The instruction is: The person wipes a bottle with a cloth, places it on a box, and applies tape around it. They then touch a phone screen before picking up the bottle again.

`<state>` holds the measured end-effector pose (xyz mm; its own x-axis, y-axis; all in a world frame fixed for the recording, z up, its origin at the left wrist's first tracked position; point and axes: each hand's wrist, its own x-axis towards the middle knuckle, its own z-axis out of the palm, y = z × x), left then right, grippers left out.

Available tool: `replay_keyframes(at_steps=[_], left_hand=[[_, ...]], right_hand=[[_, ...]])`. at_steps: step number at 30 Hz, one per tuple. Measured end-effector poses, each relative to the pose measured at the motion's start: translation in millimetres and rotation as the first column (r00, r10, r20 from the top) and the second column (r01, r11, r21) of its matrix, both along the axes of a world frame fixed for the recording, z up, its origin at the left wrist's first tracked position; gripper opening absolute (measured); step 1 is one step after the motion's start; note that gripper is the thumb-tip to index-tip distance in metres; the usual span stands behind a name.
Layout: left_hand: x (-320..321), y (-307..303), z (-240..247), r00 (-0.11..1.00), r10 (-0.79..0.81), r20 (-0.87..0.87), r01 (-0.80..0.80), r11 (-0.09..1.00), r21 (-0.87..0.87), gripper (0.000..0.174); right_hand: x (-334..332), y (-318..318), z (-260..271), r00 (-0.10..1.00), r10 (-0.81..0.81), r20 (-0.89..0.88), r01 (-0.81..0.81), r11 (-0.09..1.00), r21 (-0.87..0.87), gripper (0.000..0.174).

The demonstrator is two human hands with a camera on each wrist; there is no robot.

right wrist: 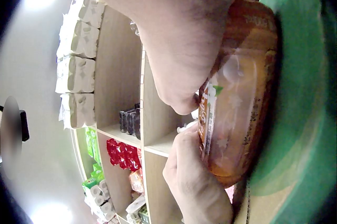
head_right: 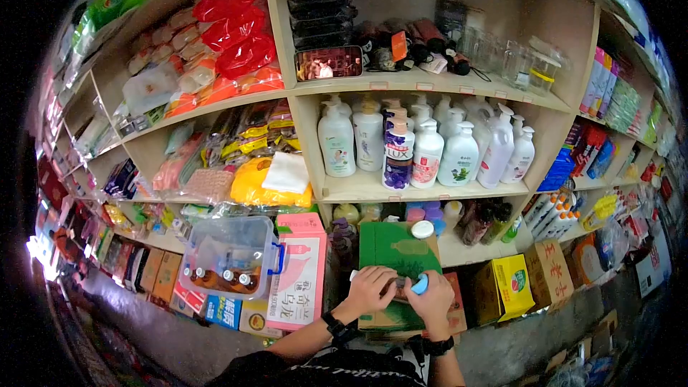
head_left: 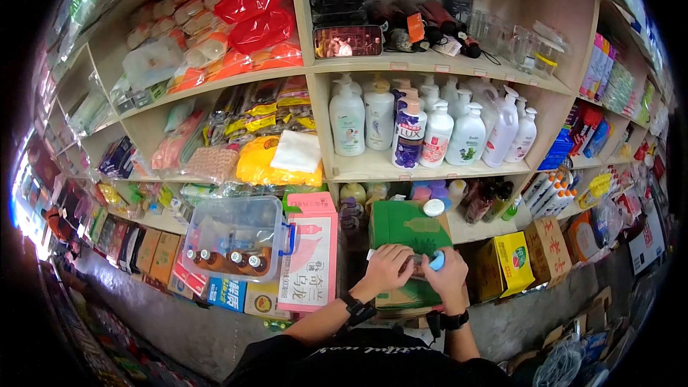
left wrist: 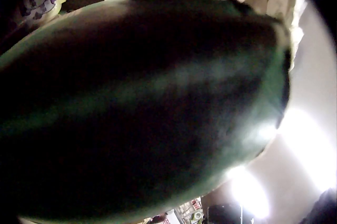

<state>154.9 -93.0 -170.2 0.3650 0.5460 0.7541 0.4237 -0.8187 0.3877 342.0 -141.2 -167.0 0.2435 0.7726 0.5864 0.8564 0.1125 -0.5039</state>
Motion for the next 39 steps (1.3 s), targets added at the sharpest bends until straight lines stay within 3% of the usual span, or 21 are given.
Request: replay_keyframes(at_steps=[39], left_hand=[[2.6, 2.1, -3.5, 1.0, 0.014, -0.012, -0.015, 1.0, -0.024, 0.02]], right_hand=[[-0.5, -1.4, 7.7, 1.0, 0.007, 0.017, -0.007, 1.0, 0.024, 0.037]])
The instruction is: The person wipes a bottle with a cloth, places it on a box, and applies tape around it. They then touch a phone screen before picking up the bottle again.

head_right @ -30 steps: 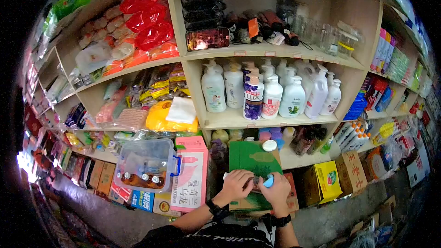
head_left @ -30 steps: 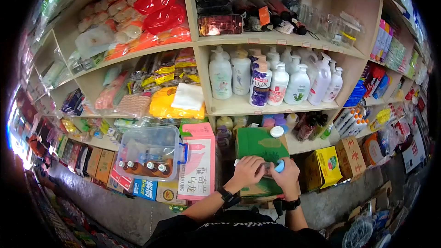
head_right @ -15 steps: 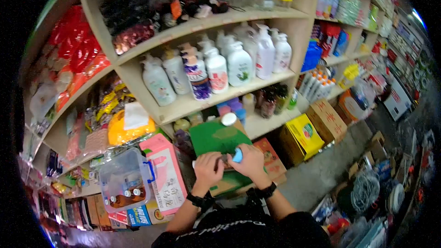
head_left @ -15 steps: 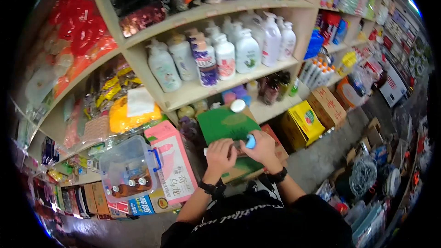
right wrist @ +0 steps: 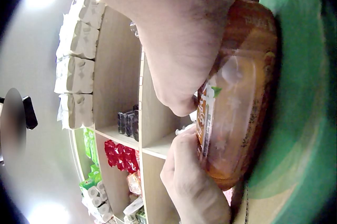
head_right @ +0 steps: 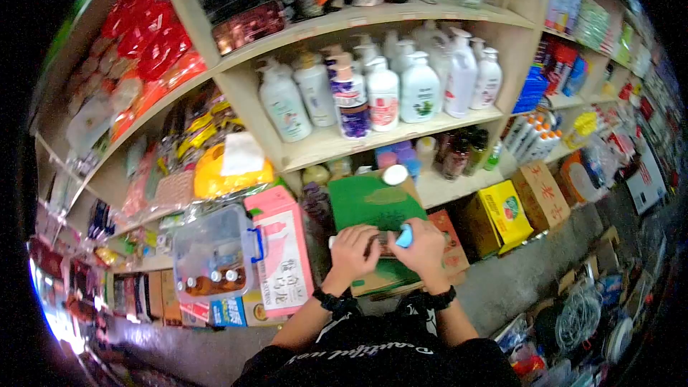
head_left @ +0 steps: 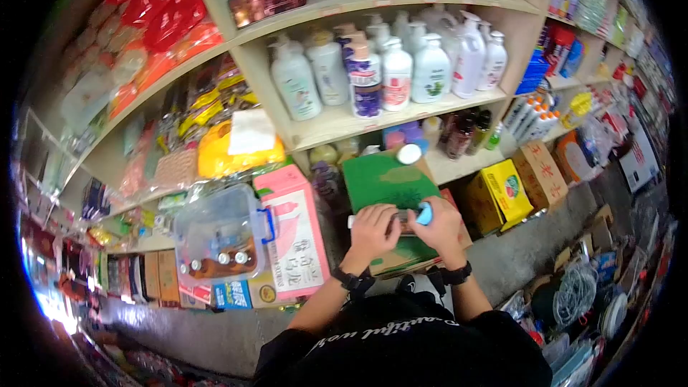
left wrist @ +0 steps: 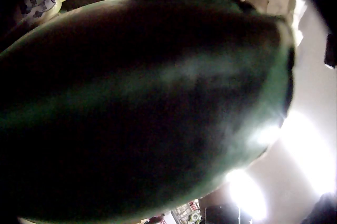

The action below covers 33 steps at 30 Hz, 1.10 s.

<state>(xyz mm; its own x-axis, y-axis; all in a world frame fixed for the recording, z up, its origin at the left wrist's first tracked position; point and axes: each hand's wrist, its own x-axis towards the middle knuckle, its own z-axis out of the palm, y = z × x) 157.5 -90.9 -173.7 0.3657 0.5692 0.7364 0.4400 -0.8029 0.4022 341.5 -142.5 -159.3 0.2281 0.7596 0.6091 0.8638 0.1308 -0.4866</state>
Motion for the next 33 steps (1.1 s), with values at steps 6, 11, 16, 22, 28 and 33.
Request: replay_keyframes(at_steps=[6, 11, 16, 22, 28, 33], left_hand=[[-1.7, -0.8, 1.4, 1.0, -0.004, -0.015, 0.003, 0.999, -0.036, 0.018], [-2.3, -0.5, 1.3, 1.0, -0.003, 0.004, 0.004, 0.999, -0.034, 0.016], [-2.5, -0.7, 2.6, 1.0, -0.008, 0.003, 0.008, 1.0, -0.023, 0.018], [-3.1, 0.0, 1.0, 1.0, -0.009, 0.013, 0.009, 1.0, -0.011, 0.016], [-2.9, 0.5, -2.8, 1.0, -0.004, 0.026, 0.005, 1.0, -0.003, 0.015], [-3.4, 0.2, -3.3, 1.0, -0.01, 0.028, 0.01, 1.0, -0.004, 0.016]], right_hand=[[0.2, 0.8, -2.9, 1.0, 0.008, -0.021, -0.008, 1.0, -0.01, 0.036], [1.2, 0.5, -5.0, 1.0, 0.015, -0.022, -0.016, 0.999, -0.035, 0.035], [-0.1, 1.1, -5.6, 1.0, -0.002, -0.024, 0.0, 0.999, -0.049, 0.035], [-2.3, 0.0, 0.4, 1.0, -0.003, -0.028, 0.002, 0.999, -0.053, 0.034], [0.5, 1.3, -4.3, 1.0, 0.013, -0.018, -0.014, 0.999, -0.052, 0.034], [2.8, 0.2, -3.7, 0.999, 0.037, 0.01, -0.036, 0.997, -0.075, 0.04]])
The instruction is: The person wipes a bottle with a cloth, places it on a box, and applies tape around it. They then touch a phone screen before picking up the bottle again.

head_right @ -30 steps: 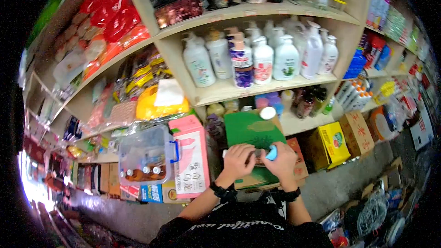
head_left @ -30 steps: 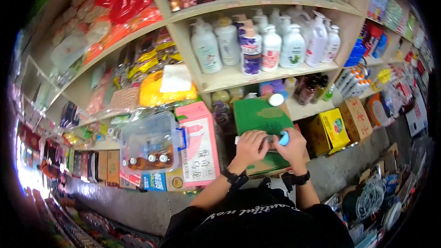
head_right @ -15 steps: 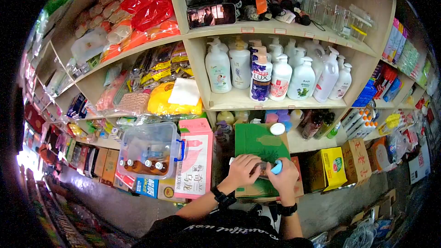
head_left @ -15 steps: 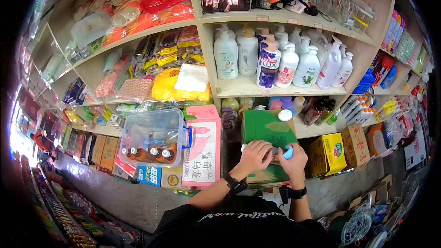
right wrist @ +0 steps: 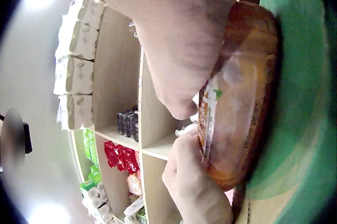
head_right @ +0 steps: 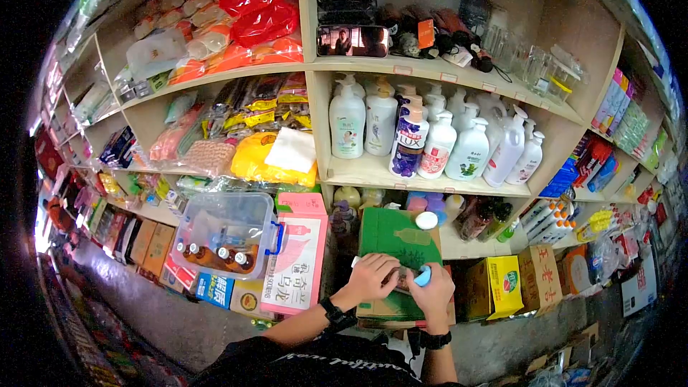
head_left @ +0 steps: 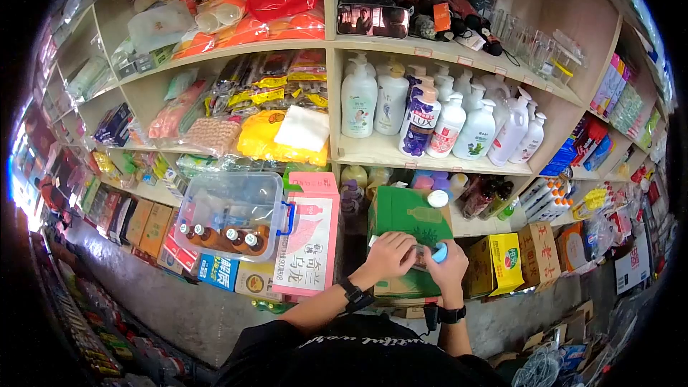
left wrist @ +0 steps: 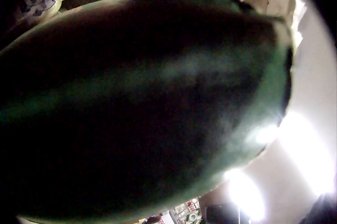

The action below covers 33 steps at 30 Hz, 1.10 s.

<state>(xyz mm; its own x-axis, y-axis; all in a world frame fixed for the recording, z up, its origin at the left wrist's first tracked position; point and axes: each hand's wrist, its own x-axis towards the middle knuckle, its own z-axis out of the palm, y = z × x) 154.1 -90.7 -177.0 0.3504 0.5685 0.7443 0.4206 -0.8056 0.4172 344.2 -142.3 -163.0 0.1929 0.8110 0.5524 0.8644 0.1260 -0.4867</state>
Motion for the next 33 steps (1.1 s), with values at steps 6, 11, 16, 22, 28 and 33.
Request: replay_keyframes(at_steps=[6, 11, 16, 22, 28, 33], left_hand=[[0.3, -0.1, 0.5, 0.999, -0.001, 0.046, -0.001, 1.0, 0.031, 0.015], [-2.0, -0.5, -0.5, 1.0, -0.023, -0.004, 0.023, 0.999, -0.028, 0.014], [-0.2, 1.9, 0.6, 1.0, -0.012, 0.009, 0.012, 1.0, -0.005, 0.013], [0.2, 2.4, 1.8, 1.0, -0.015, -0.005, 0.015, 1.0, -0.023, 0.012], [2.5, 2.1, -0.6, 1.0, 0.012, -0.01, -0.012, 1.0, -0.013, 0.012], [0.8, -1.3, 0.5, 0.999, 0.035, -0.039, -0.035, 0.999, -0.005, 0.014]], right_hand=[[14.0, -2.9, 10.3, 0.938, 0.27, 0.217, -0.266, 0.963, -0.048, 0.067], [19.5, -1.3, 23.5, 0.855, 0.414, 0.311, -0.39, 0.91, -0.139, 0.08], [23.6, 5.7, 17.7, 0.831, 0.448, 0.33, -0.379, 0.89, -0.254, 0.085], [21.1, 9.3, 23.2, 0.842, 0.45, 0.298, -0.351, 0.876, -0.33, 0.08], [10.1, 15.6, 22.2, 0.843, 0.435, 0.315, -0.366, 0.895, -0.255, 0.073], [3.3, 11.8, 19.4, 0.861, 0.404, 0.308, -0.343, 0.909, -0.236, 0.061]])
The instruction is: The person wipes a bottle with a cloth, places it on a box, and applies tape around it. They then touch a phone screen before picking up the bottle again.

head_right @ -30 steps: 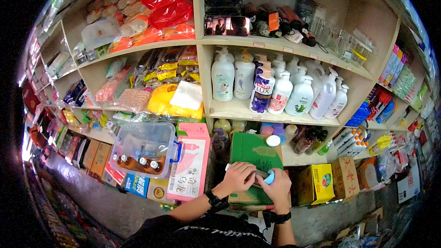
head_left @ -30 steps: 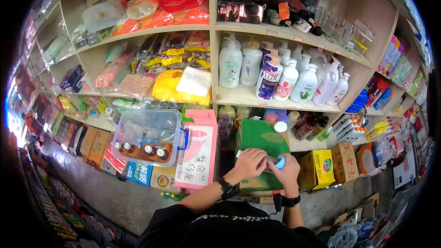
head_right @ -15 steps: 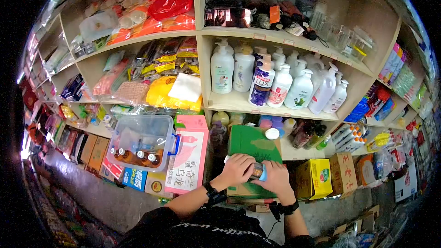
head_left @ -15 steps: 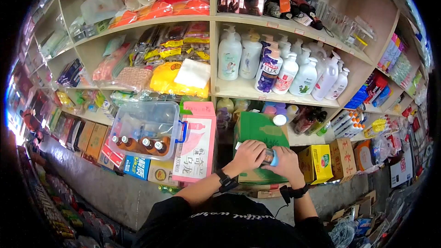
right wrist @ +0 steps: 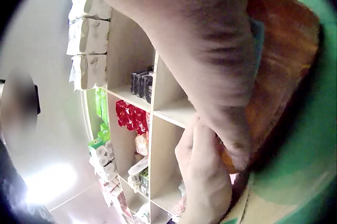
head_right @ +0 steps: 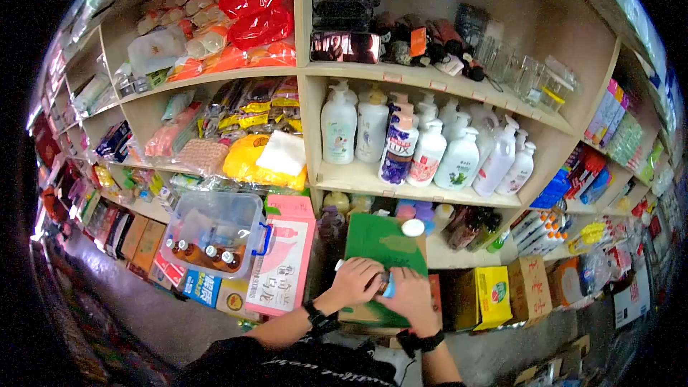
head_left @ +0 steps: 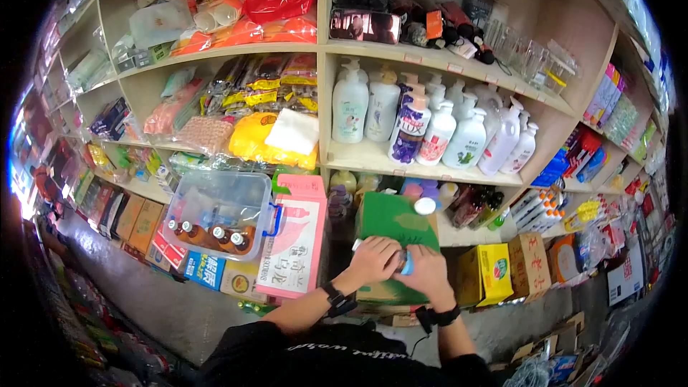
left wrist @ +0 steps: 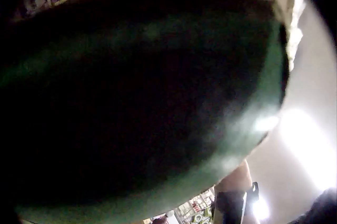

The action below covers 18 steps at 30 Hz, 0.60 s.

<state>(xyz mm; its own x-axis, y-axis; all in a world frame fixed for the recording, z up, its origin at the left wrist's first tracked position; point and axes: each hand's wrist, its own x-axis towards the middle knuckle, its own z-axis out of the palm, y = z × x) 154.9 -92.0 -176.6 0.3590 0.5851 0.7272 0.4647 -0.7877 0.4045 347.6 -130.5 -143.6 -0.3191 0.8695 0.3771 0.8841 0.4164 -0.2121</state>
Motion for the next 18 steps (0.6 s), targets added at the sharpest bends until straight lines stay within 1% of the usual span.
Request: replay_keyframes(at_steps=[2, 3, 4, 5, 7, 11, 13, 15, 18], left_hand=[[-0.3, 0.8, -4.6, 1.0, 0.0, 0.021, 0.0, 1.0, 0.016, 0.015], [-2.0, -0.6, -2.3, 1.0, -0.001, 0.001, 0.001, 1.0, 0.0, 0.016], [-3.4, -1.6, -0.3, 1.0, 0.006, -0.005, -0.006, 1.0, 0.006, 0.015], [-3.9, -2.6, 2.0, 1.0, 0.013, -0.013, -0.013, 1.0, 0.011, 0.014], [-3.9, -2.5, -1.3, 1.0, 0.02, -0.016, -0.02, 1.0, 0.01, 0.015], [-4.7, -5.7, 0.9, 0.999, 0.033, -0.029, -0.033, 0.999, 0.008, 0.015], [-5.8, -6.9, 1.9, 0.999, 0.029, -0.041, -0.029, 1.0, -0.009, 0.015], [-5.2, -8.1, 3.8, 0.999, 0.025, -0.045, -0.026, 0.999, -0.022, 0.015], [-5.2, -6.1, 3.9, 1.0, 0.002, -0.024, -0.002, 1.0, -0.007, 0.014]], right_hand=[[-1.4, 0.0, -3.4, 1.0, -0.017, 0.015, 0.017, 1.0, -0.014, 0.062], [-1.8, -0.8, -6.9, 0.999, -0.03, 0.024, 0.031, 0.999, -0.037, 0.063], [-0.5, -1.6, -10.2, 1.0, -0.021, 0.009, 0.021, 1.0, -0.015, 0.064], [-0.8, -2.1, -11.7, 1.0, -0.029, 0.003, 0.03, 0.999, -0.03, 0.064], [-2.1, -4.0, -9.3, 1.0, -0.027, 0.01, 0.026, 0.999, 0.022, 0.065], [-2.4, -6.5, -8.6, 0.999, -0.013, -0.03, 0.014, 0.999, 0.043, 0.064], [-3.6, -7.9, -11.5, 0.998, -0.016, -0.068, 0.02, 0.998, 0.053, 0.061], [-2.3, -8.8, -12.5, 1.0, -0.022, -0.017, 0.023, 0.998, 0.056, 0.065], [-1.9, -10.6, -12.4, 0.999, -0.03, -0.031, 0.031, 0.999, 0.035, 0.066]])
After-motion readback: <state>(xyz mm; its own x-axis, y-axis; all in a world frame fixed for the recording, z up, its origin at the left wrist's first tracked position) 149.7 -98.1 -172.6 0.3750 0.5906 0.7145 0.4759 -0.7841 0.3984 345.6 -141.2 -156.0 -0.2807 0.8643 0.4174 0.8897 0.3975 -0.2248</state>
